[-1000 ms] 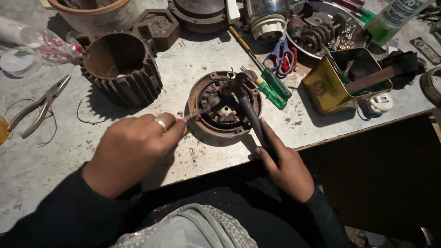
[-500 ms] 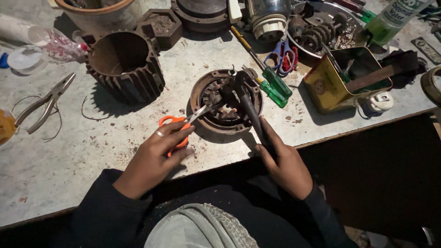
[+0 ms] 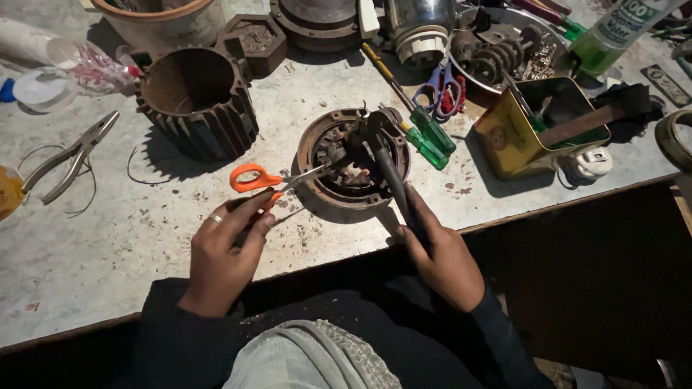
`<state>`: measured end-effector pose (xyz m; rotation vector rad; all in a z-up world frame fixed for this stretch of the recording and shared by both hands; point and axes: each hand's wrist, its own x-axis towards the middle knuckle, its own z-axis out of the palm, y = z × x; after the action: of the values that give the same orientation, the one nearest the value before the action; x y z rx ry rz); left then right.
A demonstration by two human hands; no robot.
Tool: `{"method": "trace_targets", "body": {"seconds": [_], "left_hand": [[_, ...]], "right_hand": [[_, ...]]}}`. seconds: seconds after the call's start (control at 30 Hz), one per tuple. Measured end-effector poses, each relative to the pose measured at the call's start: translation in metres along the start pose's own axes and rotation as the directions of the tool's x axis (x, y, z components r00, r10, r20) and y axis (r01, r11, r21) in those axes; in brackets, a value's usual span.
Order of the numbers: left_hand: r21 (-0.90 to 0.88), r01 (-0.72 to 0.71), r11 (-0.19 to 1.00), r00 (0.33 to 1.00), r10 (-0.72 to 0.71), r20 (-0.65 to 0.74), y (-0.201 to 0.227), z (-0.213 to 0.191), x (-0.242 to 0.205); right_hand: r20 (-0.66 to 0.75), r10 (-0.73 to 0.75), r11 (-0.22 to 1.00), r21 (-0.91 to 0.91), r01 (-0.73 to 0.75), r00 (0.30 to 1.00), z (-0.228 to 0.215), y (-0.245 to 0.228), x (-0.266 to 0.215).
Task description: The person uses orange-handled scissors and a hammer to repeatedly strike and pry at a circular metal electrical component on a cluttered workbench. The person holds the component steady with one hand while striking it with the other, attempting to dislodge or reshape internal parts.
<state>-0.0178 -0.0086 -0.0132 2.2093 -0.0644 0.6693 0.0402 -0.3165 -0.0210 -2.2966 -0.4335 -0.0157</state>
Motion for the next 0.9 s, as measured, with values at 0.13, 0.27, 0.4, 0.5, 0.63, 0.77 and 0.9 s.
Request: {"method": "trace_targets", "body": {"seconds": [0.13,0.27,0.4,0.5,0.63,0.77,0.9], "left_hand": [[0.114,-0.105,0.988,0.994,0.107,-0.004,-0.003,0.002,-0.001],[0.279,-0.234,0.932,0.971,0.237,0.023,-0.012,0.004,-0.002],[0.346,-0.257,0.902,0.965,0.258,0.044,-0.016,0.004,-0.004],[0.282,-0.199,0.938,0.978,0.207,0.0,-0.013,0.004,-0.003],[0.276,-0.105,0.956,0.992,0.08,0.098,-0.008,0.002,0.003],[0.225,0.075,0.971,0.982,-0.111,0.152,-0.006,0.007,0.008],[-0.124,0.437,0.891,0.874,-0.388,0.294,-0.01,0.01,0.012]], "right_hand": [[-0.003,-0.008,1.0,0.023,0.008,1.0,0.0,0.0,0.0],[0.02,0.03,0.999,0.023,-0.03,0.999,-0.002,-0.002,0.0],[0.027,0.041,0.999,0.024,-0.042,0.999,-0.003,-0.005,0.0],[0.026,0.034,0.999,0.024,-0.035,0.999,-0.004,-0.006,0.001],[0.059,0.126,0.992,-0.002,-0.126,0.99,-0.004,-0.007,0.002],[0.027,0.066,0.998,0.015,-0.067,0.997,-0.003,-0.006,0.0],[0.015,0.009,1.0,0.007,-0.009,1.0,-0.002,-0.004,0.001]]}}
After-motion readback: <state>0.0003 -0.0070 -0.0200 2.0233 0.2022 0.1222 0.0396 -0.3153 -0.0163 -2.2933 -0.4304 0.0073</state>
